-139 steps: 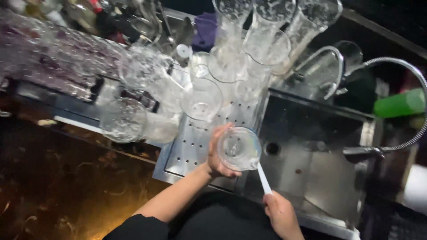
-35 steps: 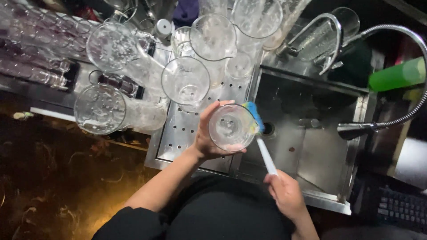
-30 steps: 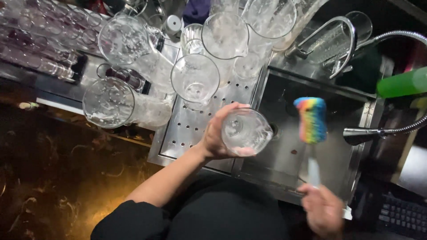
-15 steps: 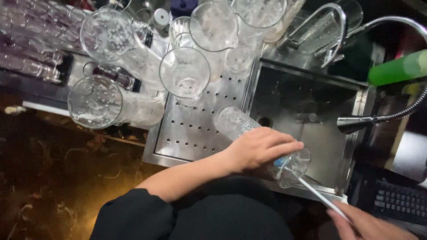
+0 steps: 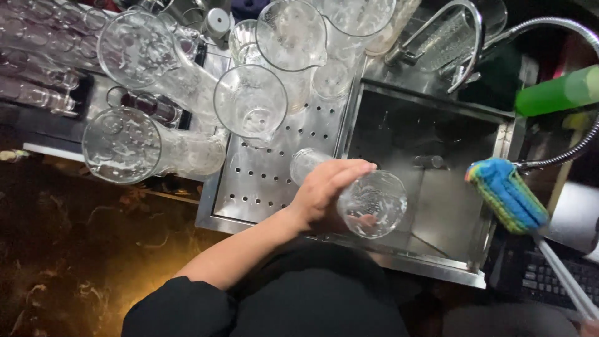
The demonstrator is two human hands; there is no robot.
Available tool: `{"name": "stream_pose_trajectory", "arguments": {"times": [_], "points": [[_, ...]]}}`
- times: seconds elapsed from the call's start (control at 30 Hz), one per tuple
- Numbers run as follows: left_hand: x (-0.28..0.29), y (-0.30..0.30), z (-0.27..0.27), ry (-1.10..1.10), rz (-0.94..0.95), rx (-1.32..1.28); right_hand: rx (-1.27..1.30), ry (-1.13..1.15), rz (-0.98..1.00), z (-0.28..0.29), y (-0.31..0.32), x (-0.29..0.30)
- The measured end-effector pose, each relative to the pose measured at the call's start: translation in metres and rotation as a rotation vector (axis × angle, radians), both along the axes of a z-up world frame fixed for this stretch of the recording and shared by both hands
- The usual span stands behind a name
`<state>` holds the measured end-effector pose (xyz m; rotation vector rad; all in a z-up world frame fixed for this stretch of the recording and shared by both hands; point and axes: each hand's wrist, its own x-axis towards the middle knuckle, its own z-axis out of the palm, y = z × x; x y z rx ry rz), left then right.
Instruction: Scrubbing the interior and exterior of glass pitchers and measuring cups using a long-handled brush in a sink.
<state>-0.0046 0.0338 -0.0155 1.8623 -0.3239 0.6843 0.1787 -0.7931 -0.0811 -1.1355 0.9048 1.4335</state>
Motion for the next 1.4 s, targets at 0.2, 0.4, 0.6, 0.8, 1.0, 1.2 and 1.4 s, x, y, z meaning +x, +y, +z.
{"name": "stream_pose_trajectory", "arguments": {"times": [0.2,0.4,0.6,0.8,1.0,1.2,1.4], "points": [[-0.036,0.025,0.021,-0.108,0.214,-0.228,-0.14,-0.371,0.233,-0.019,0.134,-0.051],[-0.063,0.06,-0.004,-0.104,0.508,-0.144,-0.891,-1.397,0.699,0.145,0.461,-0.15],[-0.076,0.067,-0.003,-0.156,0.864,-0.026,-0.924,-1.593,0.748,0.134,0.47,-0.149],[-0.074,0.059,-0.01,-0.082,0.832,-0.077,-0.994,-1.491,0.752,0.11,0.438,-0.146],[-0.093,0.011,-0.02,-0.042,0.495,-0.093,-0.969,-1.372,0.564,0.007,0.381,-0.143],[0.005,-0.081,-0.065,0.342,0.216,-0.153,-0.948,-1.473,0.303,-0.085,0.383,-0.149],[0.111,-0.189,-0.125,1.362,0.292,-0.477,-1.124,-1.718,0.374,-0.104,0.381,-0.153]]}}
